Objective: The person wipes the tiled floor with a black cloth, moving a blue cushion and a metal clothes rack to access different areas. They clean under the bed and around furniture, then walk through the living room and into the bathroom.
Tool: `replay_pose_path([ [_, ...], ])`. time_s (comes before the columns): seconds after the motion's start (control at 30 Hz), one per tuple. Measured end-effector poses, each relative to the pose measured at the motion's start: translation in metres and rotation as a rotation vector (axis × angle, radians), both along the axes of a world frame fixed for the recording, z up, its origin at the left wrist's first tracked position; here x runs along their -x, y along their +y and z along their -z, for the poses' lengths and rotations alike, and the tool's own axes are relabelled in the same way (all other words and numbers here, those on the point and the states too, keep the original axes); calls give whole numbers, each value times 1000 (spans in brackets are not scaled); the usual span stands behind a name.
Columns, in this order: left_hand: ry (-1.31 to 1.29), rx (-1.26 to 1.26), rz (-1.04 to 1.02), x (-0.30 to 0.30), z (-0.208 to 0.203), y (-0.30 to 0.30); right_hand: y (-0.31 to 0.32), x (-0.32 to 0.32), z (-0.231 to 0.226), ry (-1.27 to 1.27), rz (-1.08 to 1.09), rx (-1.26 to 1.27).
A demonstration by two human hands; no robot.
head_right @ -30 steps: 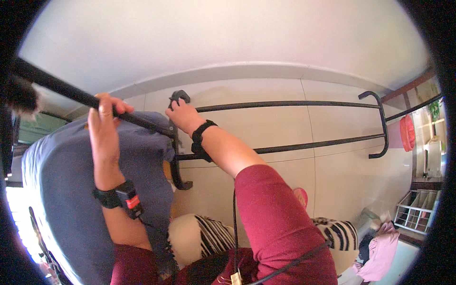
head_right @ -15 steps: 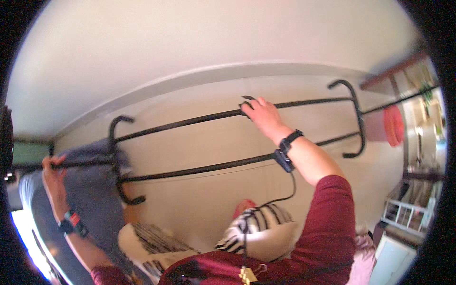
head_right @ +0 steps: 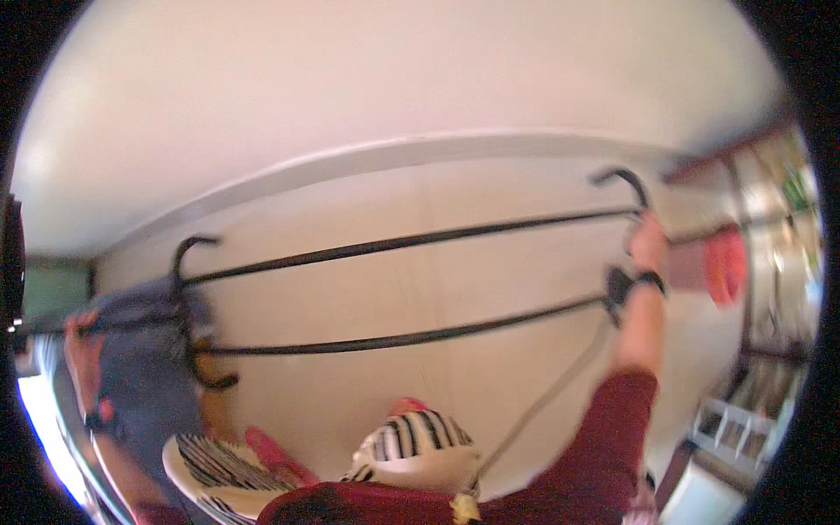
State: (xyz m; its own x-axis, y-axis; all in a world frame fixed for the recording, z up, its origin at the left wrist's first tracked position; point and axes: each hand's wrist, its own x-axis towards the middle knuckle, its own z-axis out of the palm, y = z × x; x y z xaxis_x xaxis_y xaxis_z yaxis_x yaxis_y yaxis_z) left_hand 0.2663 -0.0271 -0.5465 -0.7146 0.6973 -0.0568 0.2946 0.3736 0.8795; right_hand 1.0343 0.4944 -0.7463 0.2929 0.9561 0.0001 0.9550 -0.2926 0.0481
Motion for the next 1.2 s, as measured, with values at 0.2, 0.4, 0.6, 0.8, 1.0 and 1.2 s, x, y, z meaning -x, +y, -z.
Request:
replay_pose_path([
  [0.2, 56, -92, -232, -20, -7, 19, -34, 238, 18, 782, -902, 57],
  [0.4, -131, -490, -301, -7, 18, 43, -177, 611, 18, 1194, -1572, 160],
  [0.6, -79, -411, -288, -9, 20, 45, -295, 757, 24, 750, -1606, 323],
  [0.8, -74, -369, -216, -11, 17, 43, -243, 819, 77, 645, -1338, 678],
  [1.0, -41, -339, -130, -4, 19, 38, -206, 842, 139, 535, -1199, 922],
  [1.2, -71, -348, -145, 0, 21, 36, -217, 828, 90, 703, -1465, 861],
])
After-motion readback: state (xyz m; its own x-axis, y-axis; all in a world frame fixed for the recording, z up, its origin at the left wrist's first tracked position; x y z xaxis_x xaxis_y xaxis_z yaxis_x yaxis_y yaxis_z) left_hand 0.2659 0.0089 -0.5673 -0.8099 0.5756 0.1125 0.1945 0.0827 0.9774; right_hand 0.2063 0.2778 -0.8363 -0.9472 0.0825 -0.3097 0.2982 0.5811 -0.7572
